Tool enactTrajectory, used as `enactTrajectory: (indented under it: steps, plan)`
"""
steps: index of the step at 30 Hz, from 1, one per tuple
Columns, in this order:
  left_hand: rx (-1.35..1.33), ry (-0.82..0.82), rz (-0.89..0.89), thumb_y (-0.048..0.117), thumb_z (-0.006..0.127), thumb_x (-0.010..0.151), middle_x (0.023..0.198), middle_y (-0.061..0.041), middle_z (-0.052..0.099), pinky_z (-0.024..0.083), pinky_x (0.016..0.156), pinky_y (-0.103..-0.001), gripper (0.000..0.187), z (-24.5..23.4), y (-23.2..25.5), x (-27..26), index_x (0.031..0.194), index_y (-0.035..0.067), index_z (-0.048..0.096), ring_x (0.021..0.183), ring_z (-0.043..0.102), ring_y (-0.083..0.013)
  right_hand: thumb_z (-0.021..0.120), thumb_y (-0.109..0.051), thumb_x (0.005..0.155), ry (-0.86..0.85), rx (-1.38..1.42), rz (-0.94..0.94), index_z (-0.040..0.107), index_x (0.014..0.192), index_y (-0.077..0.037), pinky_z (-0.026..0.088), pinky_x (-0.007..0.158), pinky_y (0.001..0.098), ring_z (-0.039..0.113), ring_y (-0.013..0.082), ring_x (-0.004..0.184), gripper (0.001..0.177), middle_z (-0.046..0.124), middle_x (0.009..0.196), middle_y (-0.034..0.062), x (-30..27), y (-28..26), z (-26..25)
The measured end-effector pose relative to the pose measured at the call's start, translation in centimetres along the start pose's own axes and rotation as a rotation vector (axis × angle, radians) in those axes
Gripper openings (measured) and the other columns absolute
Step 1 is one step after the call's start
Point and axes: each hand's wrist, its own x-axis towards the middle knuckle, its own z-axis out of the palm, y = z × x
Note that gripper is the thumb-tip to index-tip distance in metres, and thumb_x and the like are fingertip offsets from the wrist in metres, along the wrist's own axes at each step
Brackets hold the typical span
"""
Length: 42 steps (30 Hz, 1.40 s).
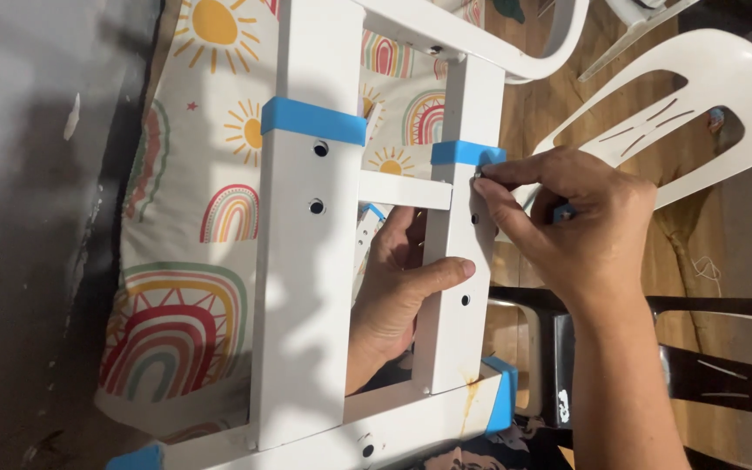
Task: The person sits on the floor and assembles a white chair frame, inserting screws into the pre-drilled holes of the frame and tightening them with a screwdriver, working on one side then the other.
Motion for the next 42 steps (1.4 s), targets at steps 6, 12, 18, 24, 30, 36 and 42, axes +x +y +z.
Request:
enactTrajectory:
  steps: [6, 12, 18, 24, 30, 36, 42]
  plan:
    - [-0.010, -0.026, 0.046, -0.004, 0.074, 0.079, 0.118, -0.010, 0.064, 0.055, 0.095, -0.035, 0.071, 0.2, 0.3, 0.2, 0.145, 0.006, 0.051, 0.108, 0.063, -0.0177, 0.087, -0.008, 0.088, 0.003, -0.098, -0.107, 0.080, 0.103, -0.004, 0.043, 0.048, 0.0211, 0.060, 0.0062, 0.055, 0.017, 0.075, 0.086, 0.0041, 0.3, -0.6, -0.4]
    - [0.042, -0.052, 0.074, -0.004, 0.072, 0.078, 0.123, -0.009, 0.063, 0.054, 0.100, -0.036, 0.072, 0.5, 0.8, 0.6, 0.145, 0.008, 0.049, 0.115, 0.063, -0.0180, 0.085, -0.007, 0.086, 0.005, -0.020, -0.081, 0.076, 0.097, -0.002, 0.043, 0.049, 0.0215, 0.060, 0.0060, 0.056, 0.015, 0.074, 0.087, 0.0041, 1.0, -0.1, -0.5]
    - [-0.014, -0.046, 0.088, -0.005, 0.073, 0.078, 0.122, -0.009, 0.062, 0.053, 0.099, -0.034, 0.070, 0.6, 0.0, 1.5, 0.144, 0.005, 0.051, 0.113, 0.062, -0.0179, 0.089, -0.016, 0.090, -0.007, 0.010, 0.084, 0.074, 0.089, -0.004, 0.042, 0.047, 0.0198, 0.059, 0.0030, 0.056, 0.019, 0.072, 0.077, 0.0026, 1.6, 1.2, 0.5]
    - [-0.072, -0.036, 0.065, -0.005, 0.074, 0.078, 0.118, -0.010, 0.063, 0.054, 0.094, -0.034, 0.070, 1.0, -0.5, 2.3, 0.143, 0.005, 0.051, 0.107, 0.063, -0.0173, 0.081, -0.008, 0.085, 0.061, 0.226, 0.071, 0.071, 0.096, -0.001, 0.037, 0.045, 0.0180, 0.052, 0.0013, 0.054, 0.017, 0.070, 0.089, 0.0028, 1.2, 1.6, -0.1]
    - [-0.067, -0.046, 0.039, -0.005, 0.072, 0.078, 0.116, -0.009, 0.063, 0.056, 0.091, -0.035, 0.072, 1.4, -1.0, 2.9, 0.144, 0.006, 0.049, 0.104, 0.064, -0.0170, 0.084, -0.003, 0.092, 0.071, 0.083, -0.026, 0.075, 0.100, -0.001, 0.037, 0.051, 0.0190, 0.054, 0.0026, 0.059, 0.013, 0.069, 0.090, 0.0041, 1.0, 2.7, 0.1]
    - [-0.004, -0.046, 0.078, -0.005, 0.073, 0.079, 0.118, -0.009, 0.063, 0.056, 0.096, -0.034, 0.073, 1.3, -1.0, 3.3, 0.147, 0.006, 0.049, 0.107, 0.064, -0.0163, 0.080, -0.003, 0.087, 0.087, 0.278, 0.087, 0.069, 0.096, -0.002, 0.036, 0.048, 0.0163, 0.053, -0.0002, 0.056, 0.014, 0.071, 0.090, 0.0003, 1.2, 2.2, 0.2]
    - [0.000, -0.042, 0.091, -0.005, 0.073, 0.079, 0.119, -0.009, 0.063, 0.055, 0.096, -0.033, 0.074, 1.1, -1.0, 3.2, 0.148, 0.007, 0.049, 0.108, 0.064, -0.0156, 0.077, 0.000, 0.090, 0.093, 0.230, 0.020, 0.071, 0.100, 0.000, 0.039, 0.052, 0.0166, 0.055, 0.0012, 0.061, 0.012, 0.071, 0.093, 0.0028, 1.3, 1.8, 1.1]
